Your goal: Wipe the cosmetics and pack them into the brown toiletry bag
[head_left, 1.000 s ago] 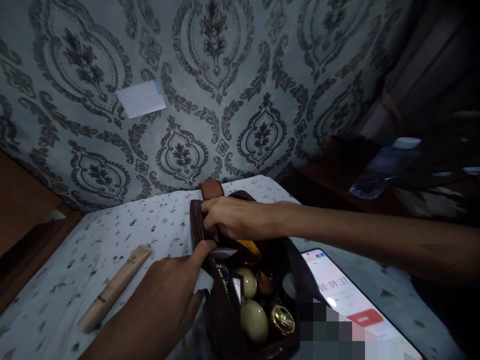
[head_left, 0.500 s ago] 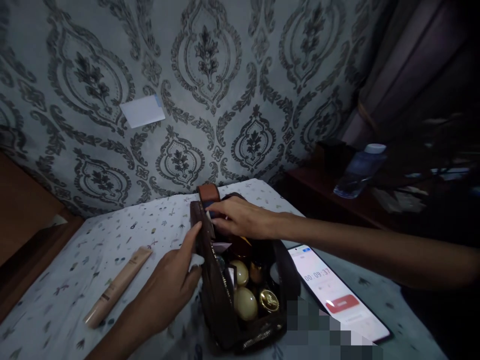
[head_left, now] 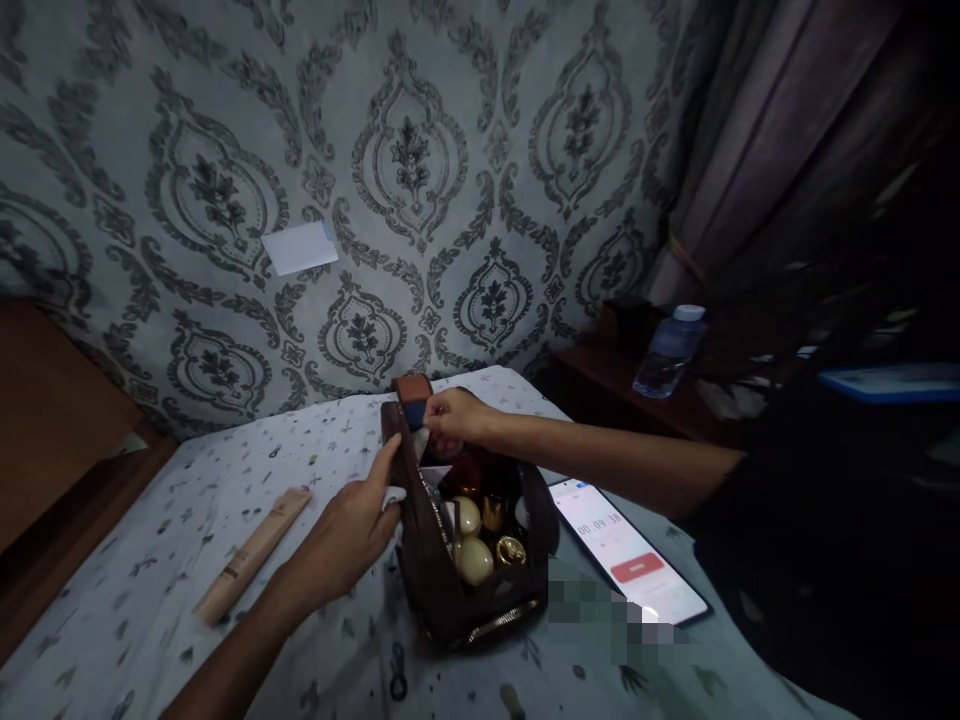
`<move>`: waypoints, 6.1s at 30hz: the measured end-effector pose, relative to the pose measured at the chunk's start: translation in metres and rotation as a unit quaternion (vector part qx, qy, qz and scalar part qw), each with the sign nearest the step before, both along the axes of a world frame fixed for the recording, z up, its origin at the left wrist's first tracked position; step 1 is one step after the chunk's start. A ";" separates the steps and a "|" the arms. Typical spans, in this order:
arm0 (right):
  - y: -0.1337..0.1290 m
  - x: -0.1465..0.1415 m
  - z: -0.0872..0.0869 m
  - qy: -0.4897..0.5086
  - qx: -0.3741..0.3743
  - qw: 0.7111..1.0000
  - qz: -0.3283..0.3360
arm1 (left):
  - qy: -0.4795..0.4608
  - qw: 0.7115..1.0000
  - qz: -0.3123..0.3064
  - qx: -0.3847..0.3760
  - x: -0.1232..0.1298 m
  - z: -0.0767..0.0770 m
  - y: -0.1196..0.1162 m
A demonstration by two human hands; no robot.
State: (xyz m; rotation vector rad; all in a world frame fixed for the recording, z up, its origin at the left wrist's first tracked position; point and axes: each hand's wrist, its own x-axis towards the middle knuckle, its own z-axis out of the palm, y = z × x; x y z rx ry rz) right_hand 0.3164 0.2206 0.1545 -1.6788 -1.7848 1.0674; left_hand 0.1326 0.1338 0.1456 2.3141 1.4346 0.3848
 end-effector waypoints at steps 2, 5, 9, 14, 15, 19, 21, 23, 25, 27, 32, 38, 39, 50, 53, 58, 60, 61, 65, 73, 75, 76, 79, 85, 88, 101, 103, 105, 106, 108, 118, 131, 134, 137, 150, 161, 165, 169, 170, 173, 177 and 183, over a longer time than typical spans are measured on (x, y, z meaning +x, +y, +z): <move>0.002 -0.002 -0.003 -0.006 0.003 1.000 -0.006 | 0.004 1.000 -0.002 0.009 0.000 -0.001 0.000; 0.004 -0.002 -0.005 -0.022 0.021 1.000 -0.006 | 0.020 1.000 0.004 0.007 0.000 -0.001 -0.001; 0.003 0.003 0.001 -0.048 0.043 0.998 0.006 | 0.010 1.000 0.013 -0.016 -0.001 -0.002 -0.001; -0.006 0.007 0.010 -0.052 0.078 0.996 0.006 | -0.085 0.996 -0.011 -0.015 -0.004 -0.006 0.000; -0.008 0.007 0.011 -0.047 0.078 0.996 0.003 | -0.106 0.994 -0.011 -0.015 -0.005 -0.006 -0.002; -0.015 0.009 0.016 -0.023 0.067 0.997 -0.012 | -0.141 0.989 0.034 -0.005 -0.014 -0.016 -0.013; -0.022 0.013 0.020 -0.010 0.087 0.996 -0.016 | -0.135 0.989 0.065 -0.005 -0.026 -0.026 -0.021; -0.035 0.014 0.024 0.020 0.145 0.989 -0.016 | -0.112 0.990 0.091 0.001 -0.044 -0.038 -0.028; -0.055 0.011 0.028 0.067 0.214 0.974 0.021 | -0.069 0.991 0.107 0.031 -0.066 -0.048 -0.032; -0.082 0.003 0.029 0.101 0.247 0.961 0.067 | -0.001 0.988 0.131 0.076 -0.090 -0.052 -0.034; -0.157 -0.038 0.009 0.078 0.292 0.922 0.242 | 0.215 0.941 0.250 0.081 -0.143 -0.050 -0.026; -0.189 -0.096 -0.053 0.006 0.202 0.913 0.355 | 0.239 0.946 0.215 -0.034 -0.174 -0.064 -0.021; -0.189 -0.105 -0.063 0.004 0.182 0.922 0.341 | 0.242 0.946 0.211 -0.040 -0.176 -0.066 -0.022; -0.185 -0.155 -0.107 0.039 0.120 0.970 0.209 | -0.097 0.989 0.061 -0.094 -0.166 -0.092 -0.107; -0.191 -0.153 -0.116 0.063 0.129 0.969 0.203 | -0.161 0.980 0.098 -0.058 -0.168 -0.089 -0.116; -0.204 -0.146 -0.131 0.041 0.136 0.975 0.172 | -0.232 0.948 0.218 -0.023 -0.186 -0.074 -0.111; -0.208 -0.141 -0.138 0.019 0.165 0.971 0.174 | -0.240 0.939 0.247 0.026 -0.191 -0.070 -0.110; -0.208 -0.139 -0.141 0.011 0.180 0.968 0.172 | -0.241 0.934 0.255 0.061 -0.192 -0.070 -0.110; -0.207 -0.131 -0.147 -0.014 0.223 0.964 0.147 | -0.249 0.934 0.233 0.107 -0.179 -0.075 -0.111; -0.200 -0.128 -0.149 0.006 0.255 0.959 0.126 | -0.069 0.969 0.072 0.226 -0.124 -0.100 -0.109; -0.199 -0.128 -0.150 0.003 0.260 0.958 0.122 | -0.012 0.969 -0.005 0.246 -0.114 -0.105 -0.112; -0.199 -0.128 -0.150 -0.001 0.262 0.958 0.118 | 0.013 0.967 -0.038 0.253 -0.111 -0.108 -0.113; -0.198 -0.128 -0.151 -0.008 0.263 0.958 0.110 | 0.067 0.953 -0.078 0.286 -0.105 -0.115 -0.116; -0.196 -0.129 -0.151 -0.007 0.263 0.959 0.107 | 0.105 0.927 -0.074 0.352 -0.109 -0.118 -0.115; -0.197 -0.129 -0.149 0.000 0.256 0.961 0.108 | 0.138 0.937 -0.049 0.318 -0.114 -0.116 -0.111; -0.198 -0.127 -0.146 0.022 0.229 0.965 0.122 | 0.136 0.958 0.071 0.242 -0.173 -0.121 -0.085; -0.198 -0.127 -0.145 0.024 0.231 0.965 0.122 | 0.115 0.963 0.076 0.233 -0.182 -0.123 -0.081; -0.198 -0.126 -0.144 0.026 0.230 0.965 0.121 | 0.089 0.967 0.078 0.224 -0.189 -0.124 -0.078; -0.198 -0.126 -0.144 0.026 0.227 0.966 0.122 | 0.075 0.969 0.078 0.221 -0.191 -0.124 -0.077; -0.199 -0.126 -0.143 0.027 0.223 0.967 0.124 | 0.054 0.971 0.076 0.219 -0.194 -0.123 -0.075; -0.199 -0.125 -0.145 0.023 0.239 0.961 0.134 | 0.086 0.963 0.139 0.216 -0.202 -0.124 -0.072; -0.204 -0.128 -0.143 0.073 0.257 0.954 0.136 | 0.107 0.943 0.225 0.222 -0.191 -0.109 -0.081; -0.203 -0.130 -0.143 0.111 0.219 0.963 0.106 | 0.066 0.948 0.152 0.271 -0.158 -0.101 -0.101; -0.202 -0.132 -0.141 0.142 0.171 0.971 0.084 | 0.089 0.944 0.028 0.316 -0.122 -0.099 -0.118; -0.201 -0.131 -0.142 0.142 0.141 0.976 0.090 | 0.113 0.940 0.067 0.316 -0.147 -0.111 -0.092; -0.199 -0.130 -0.142 0.198 0.134 0.967 0.089 | 0.013 0.948 0.192 0.253 -0.197 -0.107 -0.068; -0.196 -0.126 -0.141 0.269 0.040 0.958 0.084 | 0.028 0.950 0.205 0.235 -0.193 -0.098 -0.066; -0.196 -0.122 -0.136 0.187 0.050 0.975 0.109 | 0.076 0.955 0.205 0.202 -0.188 -0.097 -0.069; -0.196 -0.121 -0.134 0.150 0.086 0.979 0.111 | 0.092 0.954 0.207 0.196 -0.186 -0.099 -0.071; -0.196 -0.120 -0.135 0.082 0.179 0.974 0.115 | 0.143 0.944 0.220 0.200 -0.178 -0.102 -0.077; -0.194 -0.119 -0.141 0.066 0.185 0.970 0.141 | 0.178 0.928 0.210 0.250 -0.166 -0.099 -0.084; -0.194 -0.120 -0.144 0.045 0.196 0.968 0.149 | 0.180 0.923 0.158 0.302 -0.149 -0.094 -0.092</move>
